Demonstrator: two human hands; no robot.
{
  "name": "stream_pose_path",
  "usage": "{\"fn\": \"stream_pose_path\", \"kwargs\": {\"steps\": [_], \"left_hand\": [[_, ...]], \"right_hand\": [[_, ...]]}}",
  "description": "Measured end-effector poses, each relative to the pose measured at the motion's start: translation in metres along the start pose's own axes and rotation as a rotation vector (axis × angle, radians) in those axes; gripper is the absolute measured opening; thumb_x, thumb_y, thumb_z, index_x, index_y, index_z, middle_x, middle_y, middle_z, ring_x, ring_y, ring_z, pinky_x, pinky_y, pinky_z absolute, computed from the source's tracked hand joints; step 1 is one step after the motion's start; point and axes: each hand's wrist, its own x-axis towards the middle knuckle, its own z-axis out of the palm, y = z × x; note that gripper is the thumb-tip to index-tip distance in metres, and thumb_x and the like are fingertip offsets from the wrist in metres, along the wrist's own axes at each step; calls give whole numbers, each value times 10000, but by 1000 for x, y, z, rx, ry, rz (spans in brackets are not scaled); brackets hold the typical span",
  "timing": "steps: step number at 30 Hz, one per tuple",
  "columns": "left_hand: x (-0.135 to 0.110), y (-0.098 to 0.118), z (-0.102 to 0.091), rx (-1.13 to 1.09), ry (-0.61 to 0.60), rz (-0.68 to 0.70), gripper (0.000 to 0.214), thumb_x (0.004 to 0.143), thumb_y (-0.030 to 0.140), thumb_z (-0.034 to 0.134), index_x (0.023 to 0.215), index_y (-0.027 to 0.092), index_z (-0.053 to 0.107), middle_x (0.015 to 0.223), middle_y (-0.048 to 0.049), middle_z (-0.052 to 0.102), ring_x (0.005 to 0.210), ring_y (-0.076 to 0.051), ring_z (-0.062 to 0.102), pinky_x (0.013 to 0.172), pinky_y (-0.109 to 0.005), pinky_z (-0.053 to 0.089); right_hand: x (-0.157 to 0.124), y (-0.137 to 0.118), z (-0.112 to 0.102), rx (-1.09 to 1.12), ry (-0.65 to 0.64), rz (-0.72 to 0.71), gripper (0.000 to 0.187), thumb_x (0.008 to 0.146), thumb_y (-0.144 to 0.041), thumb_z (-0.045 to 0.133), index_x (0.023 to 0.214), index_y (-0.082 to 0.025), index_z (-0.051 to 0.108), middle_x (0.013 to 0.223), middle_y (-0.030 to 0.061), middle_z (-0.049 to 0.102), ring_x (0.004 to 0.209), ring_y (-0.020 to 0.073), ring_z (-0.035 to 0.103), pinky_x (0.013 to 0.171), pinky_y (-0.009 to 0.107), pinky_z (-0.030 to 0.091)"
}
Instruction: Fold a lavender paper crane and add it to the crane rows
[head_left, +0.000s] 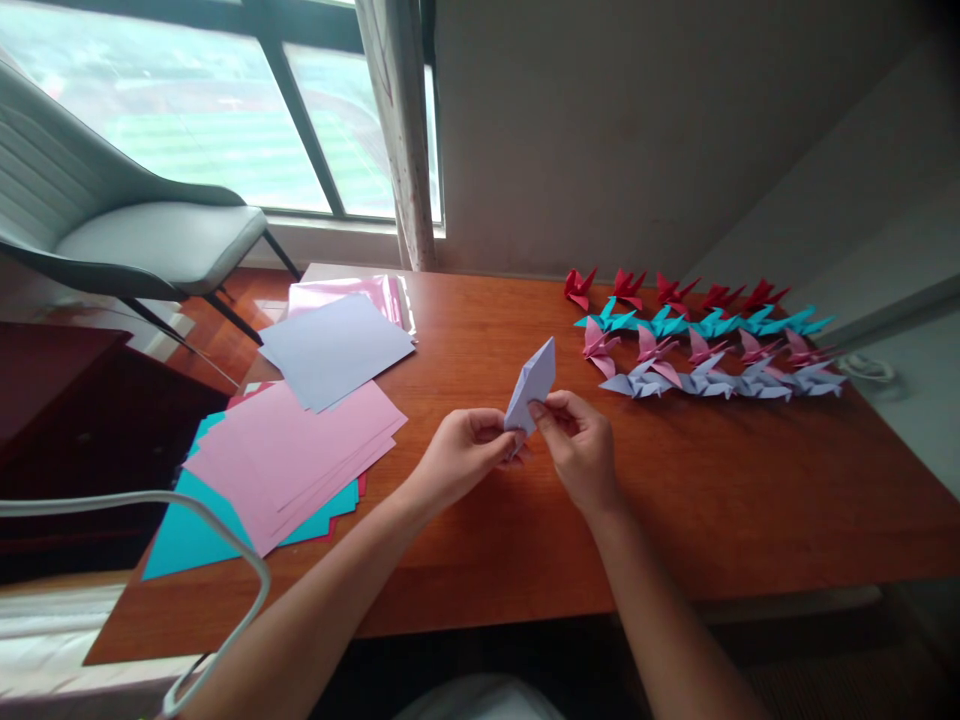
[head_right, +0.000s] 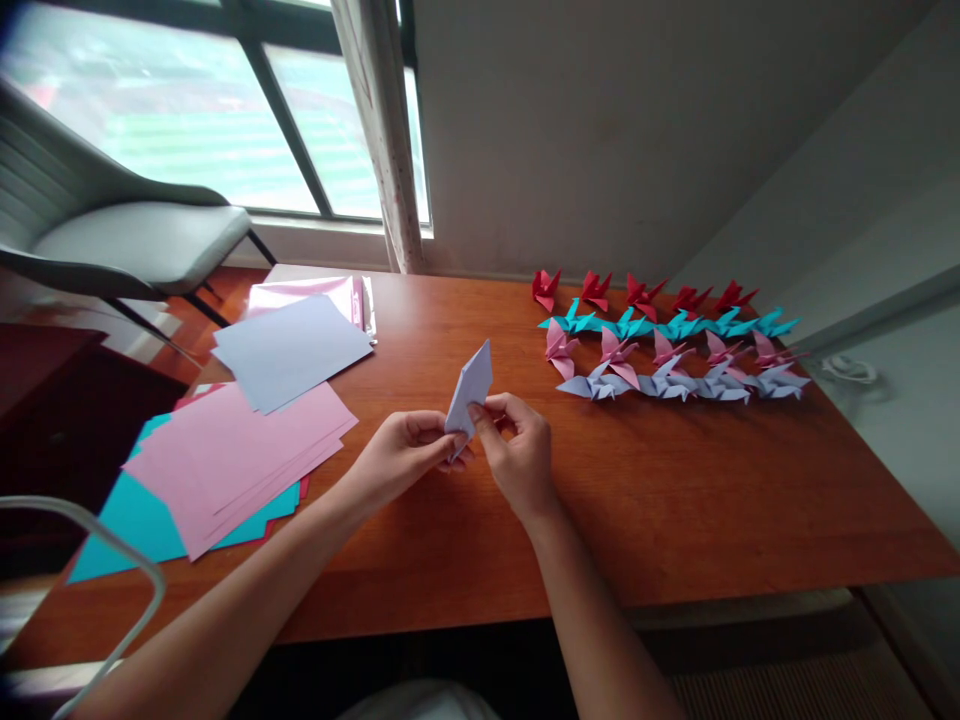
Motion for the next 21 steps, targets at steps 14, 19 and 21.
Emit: {"fn": "stream_pose_path", "kwargs": {"steps": [14,19,21], "left_hand": [[0,-1,-1,5,-78,-24,253,778,361,755,762,115,702,737,-80,741,626,-137,670,600,-229,530],[-1,1,-2,-9,-63,17,278,781,383,769,855,122,712,792,-70,744,718,-156,687,665,-239,526],[-1,3,-3,6,-23,79,268,804,381,752,896,131,720,845,-60,747,777,-155,681,704,-231,513]], "right_hand": [[1,2,0,-52,56,8,229,866,-417,679,785,-203,679,701,17,675,627,163,602,593,277,468],[2,1,-1,45,7,66,212,862,-410,679,796,-209,678,718,12,684,653,167,613,611,274,469],[2,0,-2,103,-59,104,202,858,-399,682,791,-209,676,717,4,670,655,160,598,613,270,464]]}}
